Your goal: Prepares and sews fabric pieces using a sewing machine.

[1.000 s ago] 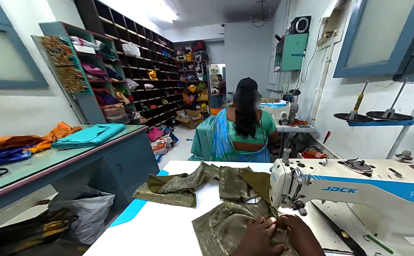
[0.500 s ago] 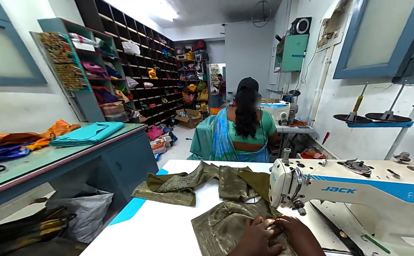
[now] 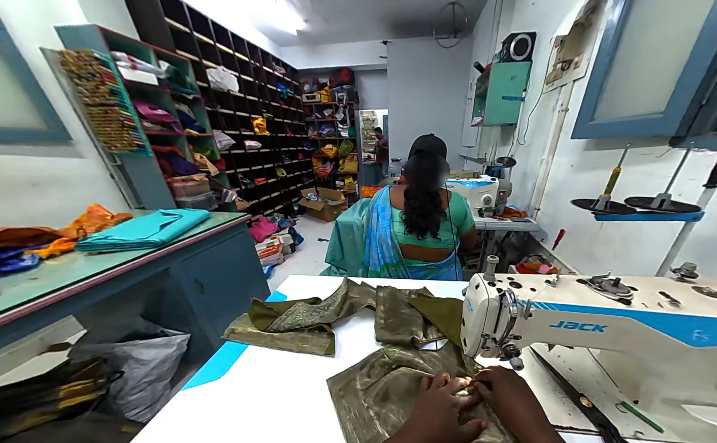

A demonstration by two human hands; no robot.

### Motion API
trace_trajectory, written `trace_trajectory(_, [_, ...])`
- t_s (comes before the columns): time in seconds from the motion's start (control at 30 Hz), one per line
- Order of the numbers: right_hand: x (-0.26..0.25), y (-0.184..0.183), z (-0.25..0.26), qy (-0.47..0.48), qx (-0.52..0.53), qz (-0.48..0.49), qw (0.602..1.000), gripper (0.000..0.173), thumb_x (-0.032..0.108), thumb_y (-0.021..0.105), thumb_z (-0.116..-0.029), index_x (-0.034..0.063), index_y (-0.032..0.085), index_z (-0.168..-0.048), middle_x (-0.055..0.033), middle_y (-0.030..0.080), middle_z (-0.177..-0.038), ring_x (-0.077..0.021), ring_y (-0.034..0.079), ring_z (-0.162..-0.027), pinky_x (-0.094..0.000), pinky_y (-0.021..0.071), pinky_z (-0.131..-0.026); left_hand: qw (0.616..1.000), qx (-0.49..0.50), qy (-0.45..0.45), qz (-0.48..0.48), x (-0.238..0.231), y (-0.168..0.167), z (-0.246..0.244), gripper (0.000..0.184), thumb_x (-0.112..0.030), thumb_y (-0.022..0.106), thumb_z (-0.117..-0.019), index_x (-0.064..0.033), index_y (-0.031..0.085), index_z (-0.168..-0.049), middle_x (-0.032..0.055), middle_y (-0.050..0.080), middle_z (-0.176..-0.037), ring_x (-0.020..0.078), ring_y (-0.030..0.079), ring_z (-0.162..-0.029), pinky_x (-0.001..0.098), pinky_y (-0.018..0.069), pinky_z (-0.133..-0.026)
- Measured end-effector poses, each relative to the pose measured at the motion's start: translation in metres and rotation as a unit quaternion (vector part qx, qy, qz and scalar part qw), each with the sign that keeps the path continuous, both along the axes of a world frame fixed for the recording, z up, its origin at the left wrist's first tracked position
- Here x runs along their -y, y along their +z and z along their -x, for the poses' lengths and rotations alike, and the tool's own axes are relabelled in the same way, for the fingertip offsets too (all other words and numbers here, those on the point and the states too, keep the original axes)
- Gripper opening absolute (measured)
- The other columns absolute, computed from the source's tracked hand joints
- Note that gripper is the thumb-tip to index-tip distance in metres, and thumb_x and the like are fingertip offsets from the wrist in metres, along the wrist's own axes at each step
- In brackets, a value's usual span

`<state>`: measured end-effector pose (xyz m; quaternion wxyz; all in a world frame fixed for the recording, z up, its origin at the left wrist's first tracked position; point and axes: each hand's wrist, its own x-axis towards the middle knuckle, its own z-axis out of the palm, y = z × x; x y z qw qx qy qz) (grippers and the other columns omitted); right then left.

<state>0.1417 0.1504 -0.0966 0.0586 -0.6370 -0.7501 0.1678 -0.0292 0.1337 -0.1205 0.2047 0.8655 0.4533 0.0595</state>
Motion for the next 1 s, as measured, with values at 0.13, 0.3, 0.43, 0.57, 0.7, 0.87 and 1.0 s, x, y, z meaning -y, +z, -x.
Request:
trace_trajectory(0.13, [0.002, 0.010, 0.011, -0.024, 0.031, 0.029, 0.999, 0.030, 0.018, 0.053, -0.1056, 0.0000, 0.071, -0.123, -0.0213, 0.067, -0.128, -0.0359, 0.060, -0.126, -0.0495, 0.0439, -0.109, 1.000, 0.010, -0.003, -0.001, 0.001, 0.001, 0.001, 0.051, -0.052, 0.048, -0.1037, -0.0282, 0.057, -0.148, 0.0042, 0.043, -0.161, 0.0331, 0.037, -0.146, 0.0618, 0.0269, -0.113])
trace_trajectory(0.3, [0.006, 0.012, 0.020, -0.060, 0.043, 0.031, 0.997, 0.030, 0.017, 0.053, -0.1053, -0.0010, 0.069, -0.122, -0.0229, 0.067, -0.126, -0.0368, 0.061, -0.124, -0.0501, 0.0464, -0.106, 1.000, 0.006, -0.005, -0.001, 0.001, 0.001, 0.001, 0.051, -0.052, 0.047, -0.1037, -0.0288, 0.057, -0.148, 0.0044, 0.043, -0.161, 0.0334, 0.036, -0.147, 0.0622, 0.0268, -0.113])
trace_trajectory(0.43, [0.008, 0.017, 0.028, -0.086, 0.050, 0.047, 0.994, 0.028, 0.013, 0.053, -0.1047, -0.0006, 0.069, -0.124, -0.0226, 0.066, -0.127, -0.0365, 0.062, -0.124, -0.0504, 0.0478, -0.104, 1.000, 0.003, -0.005, 0.001, 0.000, 0.001, 0.001, 0.051, -0.053, 0.047, -0.1037, -0.0275, 0.059, -0.146, 0.0043, 0.042, -0.161, 0.0333, 0.035, -0.147, 0.0624, 0.0258, -0.113])
trace_trajectory(0.57, [0.012, 0.023, 0.040, -0.118, 0.067, 0.054, 0.989, 0.027, 0.008, 0.051, -0.1036, -0.0024, 0.068, -0.122, -0.0230, 0.065, -0.127, -0.0362, 0.062, -0.122, -0.0499, 0.0497, -0.101, 1.000, 0.006, -0.006, 0.003, 0.000, -0.001, 0.002, 0.050, -0.053, 0.047, -0.1032, -0.0261, 0.062, -0.143, 0.0040, 0.042, -0.161, 0.0327, 0.034, -0.148, 0.0628, 0.0240, -0.114])
trace_trajectory(0.7, [0.012, 0.022, 0.045, -0.142, 0.073, 0.047, 0.986, 0.028, 0.003, 0.049, -0.1022, -0.0047, 0.067, -0.122, -0.0247, 0.065, -0.127, -0.0386, 0.063, -0.121, -0.0517, 0.0509, -0.099, 1.000, 0.009, -0.008, -0.002, 0.001, -0.001, 0.003, 0.049, -0.051, 0.047, -0.1034, -0.0264, 0.062, -0.143, 0.0047, 0.044, -0.160, 0.0333, 0.033, -0.149, 0.0648, 0.0234, -0.114])
trace_trajectory(0.87, [0.006, 0.020, 0.032, -0.131, 0.046, 0.056, 0.989, 0.030, 0.017, 0.052, -0.1042, -0.0015, 0.070, -0.119, -0.0226, 0.067, -0.126, -0.0368, 0.063, -0.122, -0.0525, 0.0501, -0.100, 1.000, 0.010, -0.003, -0.004, 0.000, -0.002, 0.003, 0.050, -0.054, 0.046, -0.1032, -0.0294, 0.061, -0.144, 0.0022, 0.043, -0.161, 0.0320, 0.034, -0.148, 0.0638, 0.0245, -0.113])
trace_trajectory(1.0, [0.005, 0.018, 0.032, -0.143, 0.029, 0.054, 0.988, 0.030, 0.019, 0.054, -0.1031, 0.0003, 0.070, -0.120, -0.0211, 0.067, -0.127, -0.0352, 0.062, -0.123, -0.0518, 0.0493, -0.101, 1.000, 0.012, -0.005, -0.006, 0.000, -0.002, 0.003, 0.050, -0.054, 0.047, -0.1034, -0.0287, 0.062, -0.143, 0.0020, 0.043, -0.161, 0.0315, 0.035, -0.147, 0.0624, 0.0251, -0.113])
